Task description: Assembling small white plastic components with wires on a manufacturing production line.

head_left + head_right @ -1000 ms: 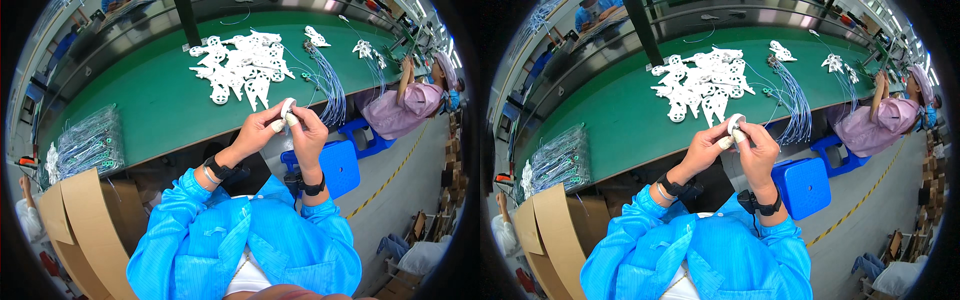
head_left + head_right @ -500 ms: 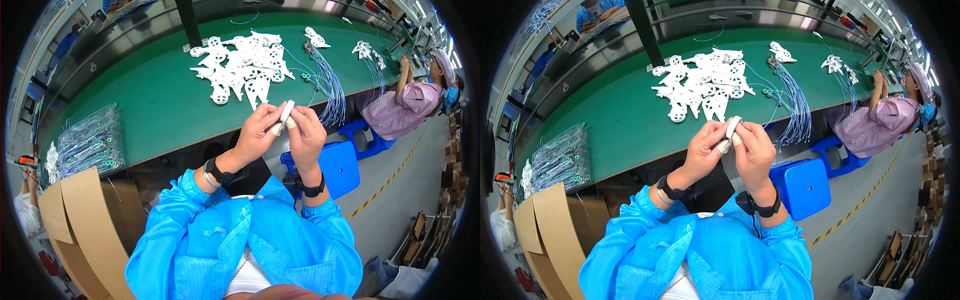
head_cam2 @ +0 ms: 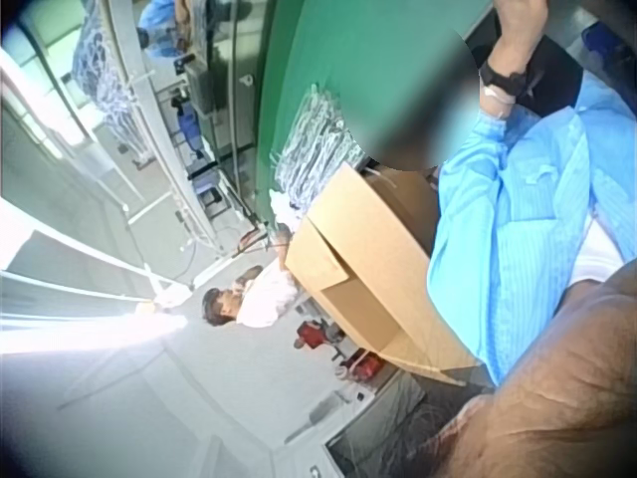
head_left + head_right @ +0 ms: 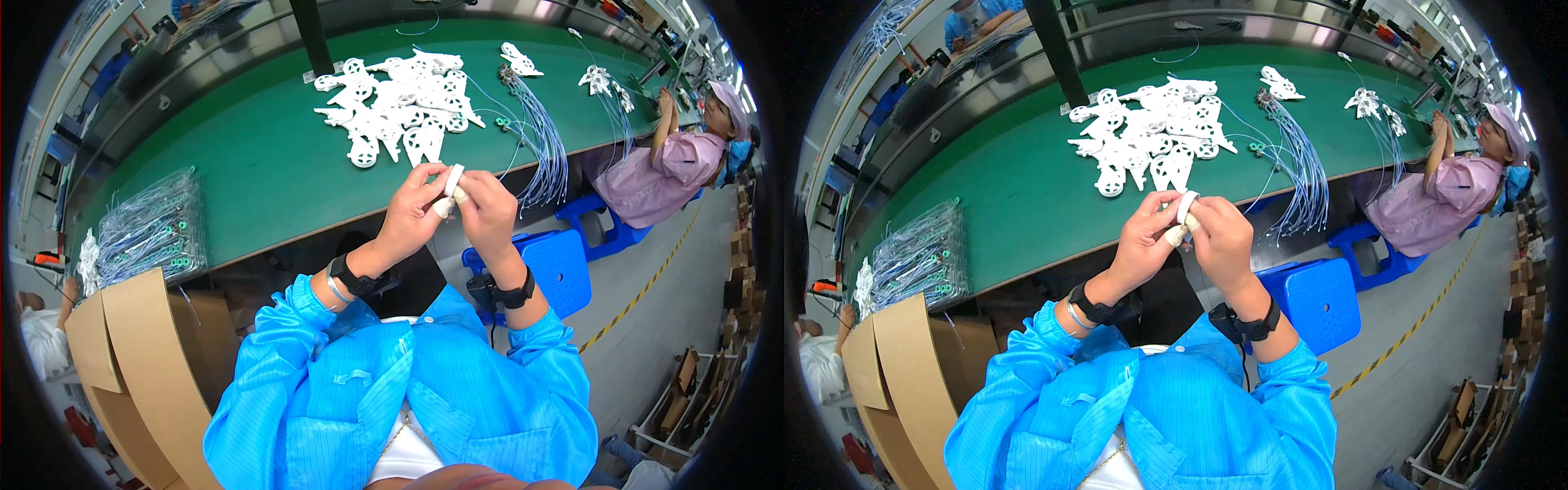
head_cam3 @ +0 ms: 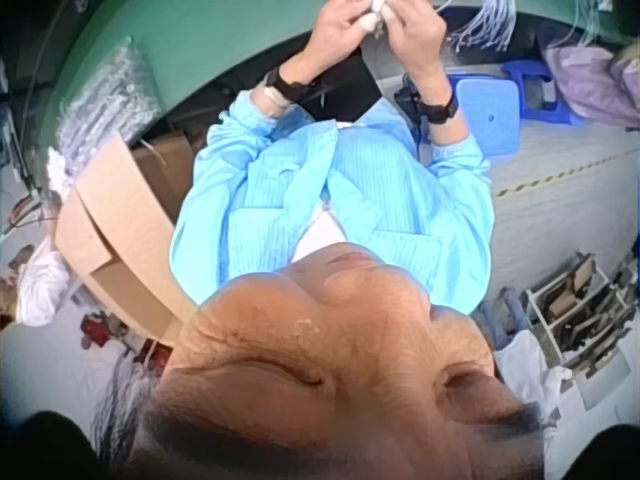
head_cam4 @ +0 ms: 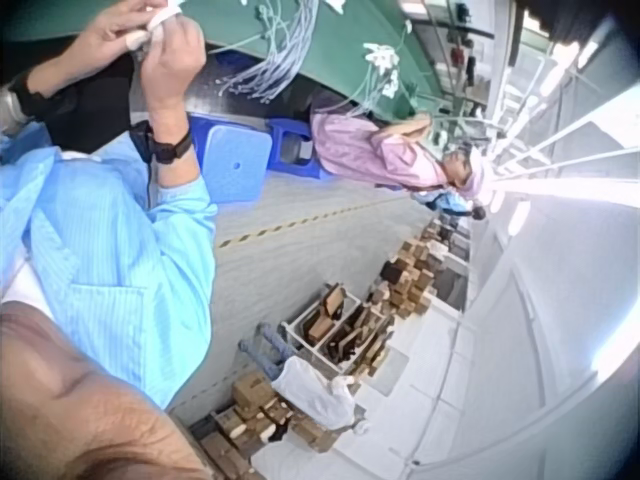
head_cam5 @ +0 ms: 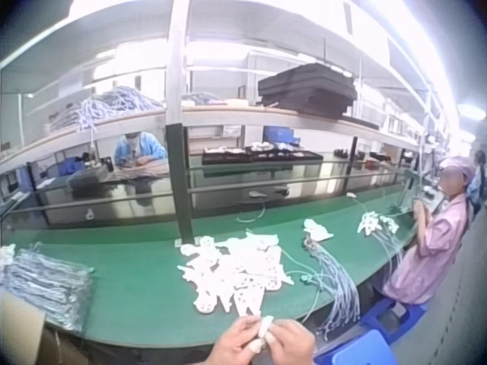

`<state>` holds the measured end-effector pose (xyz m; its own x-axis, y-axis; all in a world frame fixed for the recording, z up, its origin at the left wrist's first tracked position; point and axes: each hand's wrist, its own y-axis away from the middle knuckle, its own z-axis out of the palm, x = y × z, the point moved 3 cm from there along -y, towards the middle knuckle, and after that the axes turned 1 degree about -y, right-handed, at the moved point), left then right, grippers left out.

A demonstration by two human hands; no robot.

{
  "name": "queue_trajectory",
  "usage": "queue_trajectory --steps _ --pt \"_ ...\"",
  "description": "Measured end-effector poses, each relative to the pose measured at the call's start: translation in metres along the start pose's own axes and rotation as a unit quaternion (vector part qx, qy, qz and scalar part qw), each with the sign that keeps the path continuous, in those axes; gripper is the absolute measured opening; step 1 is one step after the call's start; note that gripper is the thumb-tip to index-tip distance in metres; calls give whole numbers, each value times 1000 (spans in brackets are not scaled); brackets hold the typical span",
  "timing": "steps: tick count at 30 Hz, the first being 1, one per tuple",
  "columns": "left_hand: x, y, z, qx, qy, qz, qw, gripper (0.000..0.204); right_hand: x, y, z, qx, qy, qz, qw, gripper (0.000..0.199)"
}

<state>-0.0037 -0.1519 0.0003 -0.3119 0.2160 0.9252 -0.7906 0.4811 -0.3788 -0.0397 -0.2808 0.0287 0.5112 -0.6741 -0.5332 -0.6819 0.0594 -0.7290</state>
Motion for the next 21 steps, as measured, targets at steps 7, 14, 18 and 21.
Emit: queue_trajectory --steps 7,14,18,21 --pt "-5 -2 -1 23 75 -20 997 35 6 8 21 54 -236 312 919 11" --pt "-26 -1 -4 44 192 -132 971 37 2 -1 13 -41 -79 253 963 21" --pt "-23 -3 -8 32 224 -173 959 37 5 -2 3 -42 -22 184 982 21" --pt "-24 -4 -13 27 265 -198 943 35 9 -6 -5 -27 -62 189 980 21"
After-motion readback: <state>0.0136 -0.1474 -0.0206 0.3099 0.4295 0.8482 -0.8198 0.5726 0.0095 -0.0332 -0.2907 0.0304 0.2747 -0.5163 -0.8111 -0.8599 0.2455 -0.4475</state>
